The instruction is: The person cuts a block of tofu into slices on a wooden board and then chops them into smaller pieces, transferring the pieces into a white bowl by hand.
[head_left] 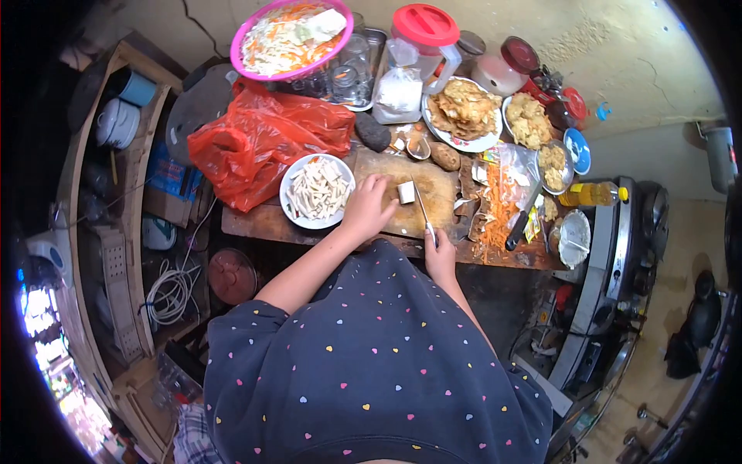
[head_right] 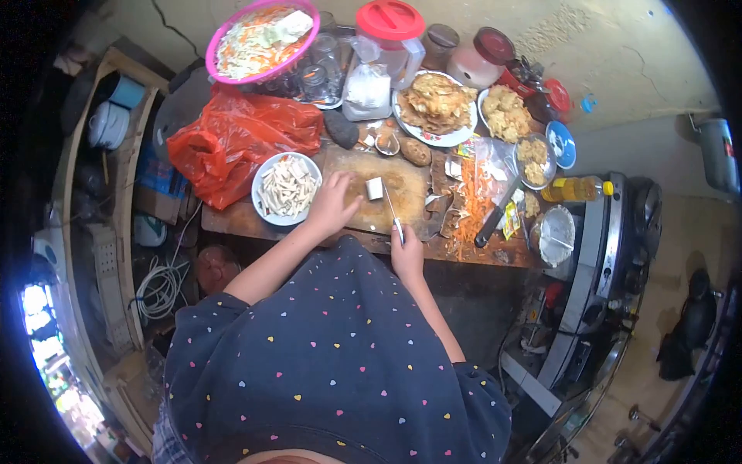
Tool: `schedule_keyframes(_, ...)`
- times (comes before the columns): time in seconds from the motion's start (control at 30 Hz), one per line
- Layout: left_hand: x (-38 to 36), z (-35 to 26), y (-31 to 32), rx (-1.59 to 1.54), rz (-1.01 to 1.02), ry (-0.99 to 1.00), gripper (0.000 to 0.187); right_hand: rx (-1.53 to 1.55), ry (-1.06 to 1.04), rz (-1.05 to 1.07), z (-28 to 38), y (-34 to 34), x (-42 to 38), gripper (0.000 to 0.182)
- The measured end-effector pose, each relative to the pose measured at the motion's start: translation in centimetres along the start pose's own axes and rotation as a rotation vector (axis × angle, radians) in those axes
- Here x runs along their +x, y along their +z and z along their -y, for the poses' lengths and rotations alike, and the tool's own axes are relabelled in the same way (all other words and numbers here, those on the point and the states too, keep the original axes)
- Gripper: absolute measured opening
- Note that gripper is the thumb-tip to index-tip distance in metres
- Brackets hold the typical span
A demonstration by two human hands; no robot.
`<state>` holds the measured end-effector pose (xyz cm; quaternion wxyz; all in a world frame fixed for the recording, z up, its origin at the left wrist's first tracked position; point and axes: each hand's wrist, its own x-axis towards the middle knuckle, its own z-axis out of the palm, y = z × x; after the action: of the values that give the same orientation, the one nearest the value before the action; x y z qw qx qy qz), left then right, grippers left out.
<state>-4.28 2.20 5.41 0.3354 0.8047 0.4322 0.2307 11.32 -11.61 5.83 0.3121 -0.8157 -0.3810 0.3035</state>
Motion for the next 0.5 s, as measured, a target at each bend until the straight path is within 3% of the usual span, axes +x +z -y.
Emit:
schedule_keyframes(0.23, 2.2, -1.0, 3.5, 0.052, 0.188, -0.067, 0.055, 0.036, 0.061, 0.002, -0.7, 0.3, 0.2, 0.035)
schedule_keyframes(0.4, 1.6, -0.8, 3.9, -0.192, 0.137, 0.002, 0.041, 0.098, 0.106, 0.070, -0.6, -0.4, 0.4, 0.038)
schedule_keyframes(0.5, 1.9, 0.1, 4.5, -0.139, 0.007, 0.073, 0.037, 0.046, -0.066, 0.059, -1.0, -0.8, 0.9, 0.036)
